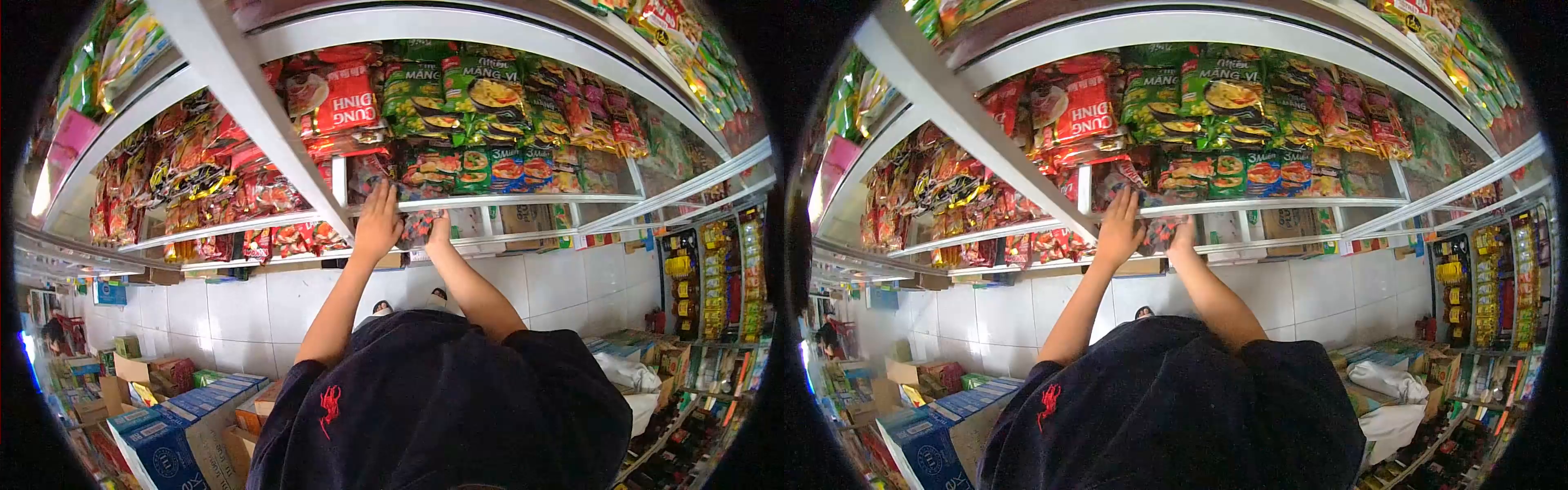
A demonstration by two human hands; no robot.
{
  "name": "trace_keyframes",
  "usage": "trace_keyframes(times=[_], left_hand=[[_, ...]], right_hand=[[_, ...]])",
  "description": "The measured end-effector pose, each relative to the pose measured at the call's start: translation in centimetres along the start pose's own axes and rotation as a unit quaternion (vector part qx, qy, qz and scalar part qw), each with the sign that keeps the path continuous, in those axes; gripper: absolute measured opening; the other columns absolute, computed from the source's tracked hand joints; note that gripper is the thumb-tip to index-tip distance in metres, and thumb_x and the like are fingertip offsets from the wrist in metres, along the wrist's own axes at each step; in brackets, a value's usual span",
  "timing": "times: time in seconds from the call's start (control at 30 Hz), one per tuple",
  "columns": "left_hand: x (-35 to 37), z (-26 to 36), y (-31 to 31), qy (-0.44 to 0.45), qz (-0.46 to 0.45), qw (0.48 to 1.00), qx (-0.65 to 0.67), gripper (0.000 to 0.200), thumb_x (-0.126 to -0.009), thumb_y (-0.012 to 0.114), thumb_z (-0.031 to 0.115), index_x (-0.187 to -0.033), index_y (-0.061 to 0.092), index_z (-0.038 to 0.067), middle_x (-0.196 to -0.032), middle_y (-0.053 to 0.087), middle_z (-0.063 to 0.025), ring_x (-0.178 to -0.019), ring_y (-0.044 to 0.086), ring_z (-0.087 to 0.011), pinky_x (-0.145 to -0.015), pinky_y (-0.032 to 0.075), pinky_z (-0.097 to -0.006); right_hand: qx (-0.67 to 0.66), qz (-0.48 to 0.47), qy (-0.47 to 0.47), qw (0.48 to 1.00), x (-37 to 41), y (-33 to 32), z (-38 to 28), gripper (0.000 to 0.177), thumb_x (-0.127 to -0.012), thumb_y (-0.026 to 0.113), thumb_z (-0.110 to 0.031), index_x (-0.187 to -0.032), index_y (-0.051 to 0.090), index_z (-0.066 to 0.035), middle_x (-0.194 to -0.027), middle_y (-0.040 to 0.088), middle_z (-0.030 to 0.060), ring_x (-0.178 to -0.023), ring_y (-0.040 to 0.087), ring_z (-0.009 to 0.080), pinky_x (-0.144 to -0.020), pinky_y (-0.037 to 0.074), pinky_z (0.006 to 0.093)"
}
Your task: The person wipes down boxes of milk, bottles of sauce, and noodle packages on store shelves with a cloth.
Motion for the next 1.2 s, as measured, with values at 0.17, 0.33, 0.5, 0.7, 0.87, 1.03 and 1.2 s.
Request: trace_keyframes(times=[0.17,0.33,0.5,0.7,0.87,1.03,1.2], left_hand=[[0.1,-0.3,0.1,0.011,-0.020,0.999,0.024,0.070,-0.065,0.054,0.011,-0.128,0.028,-0.003,-0.135,0.025,-0.0212,-0.124,0.026,-0.0345,-0.103,0.023,-0.0408],[0.2,-0.1,0.1,0.007,-0.031,0.999,0.016,0.076,-0.064,0.060,0.008,-0.131,0.024,0.000,-0.136,0.024,-0.0192,-0.125,0.025,-0.0342,-0.103,0.022,-0.0401],[-0.1,-0.2,0.3,-0.018,-0.020,0.999,0.031,0.064,-0.069,0.052,0.008,-0.129,0.031,0.001,-0.135,0.029,-0.0173,-0.124,0.028,-0.0338,-0.103,0.023,-0.0400],[-0.6,-0.9,1.4,-0.099,0.070,0.989,0.085,0.046,-0.071,0.053,0.009,-0.116,0.048,0.002,-0.125,0.042,-0.0191,-0.116,0.038,-0.0348,-0.099,0.028,-0.0411],[-3.8,5.0,3.3,-0.137,0.145,0.972,0.123,0.039,-0.076,0.052,0.005,-0.114,0.048,-0.001,-0.124,0.044,-0.0175,-0.116,0.038,-0.0340,-0.098,0.028,-0.0412],[-8.4,12.8,8.0,-0.083,0.072,0.991,-0.079,0.044,-0.083,0.049,0.025,-0.123,0.043,0.007,-0.131,0.039,-0.0105,-0.122,0.033,-0.0281,-0.101,0.023,-0.0423],[-8.8,12.1,9.8,-0.119,0.101,0.976,-0.150,0.040,-0.084,0.044,0.029,-0.120,0.049,0.015,-0.129,0.043,-0.0050,-0.119,0.040,-0.0243,-0.099,0.025,-0.0440]], right_hand=[[-0.080,-0.046,-0.030,0.995,-0.2,0.9,0.7,0.036,-0.088,0.032,-0.035,-0.104,0.052,-0.009,-0.097,0.057,0.0085,-0.088,0.055,0.0259,-0.080,0.044,0.0398],[-0.098,0.007,-0.024,0.995,2.0,2.3,-1.5,0.042,-0.087,0.030,-0.039,-0.104,0.050,-0.007,-0.104,0.054,0.0093,-0.097,0.050,0.0277,-0.087,0.039,0.0423],[-0.132,0.068,-0.058,0.987,1.3,0.3,-6.6,0.045,-0.085,0.028,-0.041,-0.107,0.050,-0.008,-0.108,0.052,0.0100,-0.101,0.048,0.0284,-0.088,0.038,0.0441],[-0.123,0.142,-0.064,0.980,2.0,-3.3,-17.1,0.051,-0.085,0.024,-0.044,-0.109,0.050,-0.007,-0.110,0.050,0.0134,-0.101,0.048,0.0306,-0.088,0.037,0.0460],[-0.147,0.105,-0.084,0.980,1.1,-8.0,-28.2,0.049,-0.085,0.026,-0.042,-0.110,0.048,-0.007,-0.112,0.049,0.0129,-0.101,0.048,0.0309,-0.090,0.038,0.0464],[-0.160,0.141,-0.118,0.970,-0.9,-14.8,-38.8,0.047,-0.085,0.025,-0.041,-0.108,0.047,-0.007,-0.114,0.047,0.0135,-0.104,0.045,0.0321,-0.089,0.036,0.0509],[-0.113,0.174,-0.141,0.968,-1.6,-20.3,-49.1,0.045,-0.083,0.029,-0.048,-0.094,0.051,-0.010,-0.090,0.053,0.0093,-0.075,0.053,0.0259,-0.072,0.044,0.0447]])
Point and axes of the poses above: each hand's wrist, its own x-axis away from the middle knuckle, its own y-axis out of the palm, z = x × y, the point moved 5 cm from there along -x, towards the middle knuckle
